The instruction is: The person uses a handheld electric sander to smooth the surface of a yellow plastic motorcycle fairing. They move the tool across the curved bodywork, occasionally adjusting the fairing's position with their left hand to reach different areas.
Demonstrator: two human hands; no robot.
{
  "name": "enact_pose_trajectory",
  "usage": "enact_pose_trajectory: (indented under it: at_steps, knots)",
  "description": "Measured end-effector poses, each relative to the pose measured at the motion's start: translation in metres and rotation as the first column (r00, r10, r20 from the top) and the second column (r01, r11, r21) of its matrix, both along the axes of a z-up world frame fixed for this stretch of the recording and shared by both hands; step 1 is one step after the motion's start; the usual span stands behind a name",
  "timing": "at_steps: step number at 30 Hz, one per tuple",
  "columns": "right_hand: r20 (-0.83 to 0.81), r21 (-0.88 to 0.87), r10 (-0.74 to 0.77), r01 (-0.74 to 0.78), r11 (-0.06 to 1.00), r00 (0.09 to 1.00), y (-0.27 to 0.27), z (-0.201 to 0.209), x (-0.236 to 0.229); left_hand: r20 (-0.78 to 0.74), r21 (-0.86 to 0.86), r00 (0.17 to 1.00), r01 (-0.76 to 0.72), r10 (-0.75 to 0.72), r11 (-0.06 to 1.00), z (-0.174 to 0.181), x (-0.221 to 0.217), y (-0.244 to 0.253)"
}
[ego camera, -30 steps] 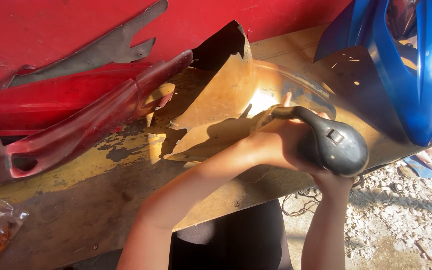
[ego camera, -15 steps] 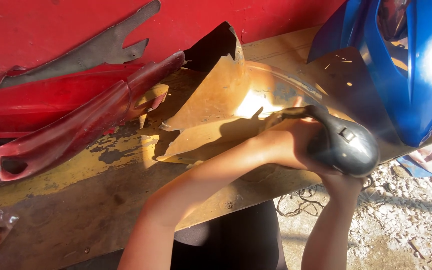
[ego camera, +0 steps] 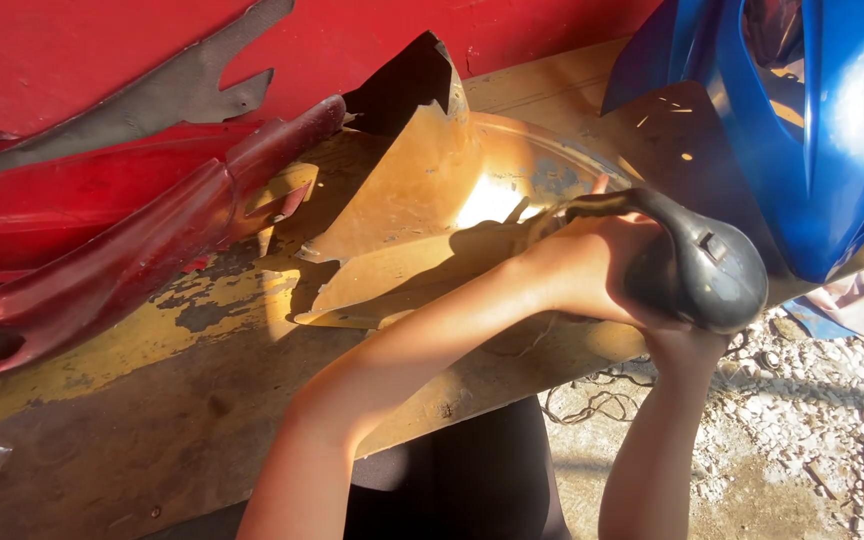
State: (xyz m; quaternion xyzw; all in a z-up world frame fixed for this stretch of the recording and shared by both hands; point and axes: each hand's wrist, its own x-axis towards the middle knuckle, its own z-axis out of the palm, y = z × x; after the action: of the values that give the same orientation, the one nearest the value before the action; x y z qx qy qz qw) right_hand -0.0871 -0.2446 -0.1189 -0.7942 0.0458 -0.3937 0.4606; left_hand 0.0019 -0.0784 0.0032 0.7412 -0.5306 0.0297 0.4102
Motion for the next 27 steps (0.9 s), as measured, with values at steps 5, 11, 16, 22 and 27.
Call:
enact_pose_trajectory:
  at_steps: [5, 11, 16, 22, 27]
  knots:
    - [0.367, 0.423, 0.139, -0.298, 0.856, 0.920, -0.010, -0.018, 0.013, 0.108, 0.116, 0.992, 0.058, -0.071, 0.992, -0.013, 0.013, -0.030]
    - [0.258, 0.256, -0.012, -0.056, 0.965, 0.966, -0.032, -0.046, 0.036, 0.132, 0.097, 0.990, 0.041, -0.054, 0.994, -0.010, 0.020, -0.034]
    - [0.303, 0.391, 0.074, -0.194, 0.900, 0.950, -0.039, -0.071, 0.003, 0.240, 0.147, 0.970, 0.014, -0.049, 0.989, -0.015, -0.006, -0.046]
    - [0.450, 0.357, 0.012, -0.193, 0.914, 0.893, -0.054, -0.086, 0.010, 0.254, 0.182, 0.957, 0.093, -0.138, 0.979, -0.042, 0.002, -0.081]
    - [0.494, 0.444, 0.045, -0.297, 0.845, 0.868, -0.059, -0.083, 0.028, 0.215, 0.111, 0.969, 0.097, -0.120, 0.989, -0.025, 0.005, -0.069]
